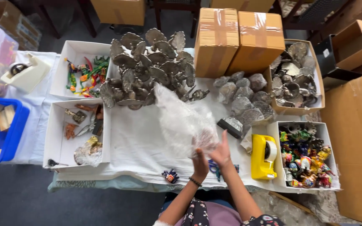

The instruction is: The person wraps a small decorative item in bubble wrap and secures it with tape. They then cut a piece of bubble wrap and place it into a box.

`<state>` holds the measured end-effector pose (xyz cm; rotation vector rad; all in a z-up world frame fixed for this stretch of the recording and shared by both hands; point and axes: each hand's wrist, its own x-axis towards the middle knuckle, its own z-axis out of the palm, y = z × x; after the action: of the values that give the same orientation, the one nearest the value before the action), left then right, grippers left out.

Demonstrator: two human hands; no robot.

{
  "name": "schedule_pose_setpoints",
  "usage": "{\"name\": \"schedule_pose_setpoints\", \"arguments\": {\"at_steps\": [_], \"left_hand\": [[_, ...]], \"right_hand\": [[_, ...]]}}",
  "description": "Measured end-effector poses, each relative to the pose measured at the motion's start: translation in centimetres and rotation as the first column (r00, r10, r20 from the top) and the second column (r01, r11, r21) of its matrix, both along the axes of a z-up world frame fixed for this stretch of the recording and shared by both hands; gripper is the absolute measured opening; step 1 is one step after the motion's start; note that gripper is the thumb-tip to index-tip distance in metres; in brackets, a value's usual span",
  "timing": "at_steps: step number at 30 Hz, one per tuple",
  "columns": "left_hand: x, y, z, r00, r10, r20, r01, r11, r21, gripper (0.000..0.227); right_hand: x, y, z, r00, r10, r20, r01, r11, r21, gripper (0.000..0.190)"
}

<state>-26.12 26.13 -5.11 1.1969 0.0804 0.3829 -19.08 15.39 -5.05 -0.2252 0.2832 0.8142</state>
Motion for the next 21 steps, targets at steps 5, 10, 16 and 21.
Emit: {"name": "schedule_pose_setpoints", "arguments": {"at_steps": [5,10,16,21], "left_hand": [[-3.2,9.8,-6.5,0.865,0.460,0.198,-0.357,0.288,0.889,0.029],[-4.8,15.5,-7.9,0.788,0.305,-0.535,-0.420,0.901,-0.106,0.032],[-5.2,18.6,-3.3,0.488,0.754,-0.440,-0.538,0.657,0.528,0.048],[1.1,19.7,0.3,0.923,0.294,0.247,-0.320,0.232,0.919,0.044]], "right_hand": [[5.0,-1.5,-6.0,0.879,-0.439,0.188,0.469,0.868,-0.164,0.043],[3.6,0.3,-10.7,0.874,-0.465,0.137,0.424,0.595,-0.683,0.030],[1.1,2.9,-14.2,0.857,-0.453,0.244,0.398,0.285,-0.872,0.020],[-0.2,3.9,-15.7,0.844,-0.361,0.397,0.468,0.132,-0.874,0.014]]}}
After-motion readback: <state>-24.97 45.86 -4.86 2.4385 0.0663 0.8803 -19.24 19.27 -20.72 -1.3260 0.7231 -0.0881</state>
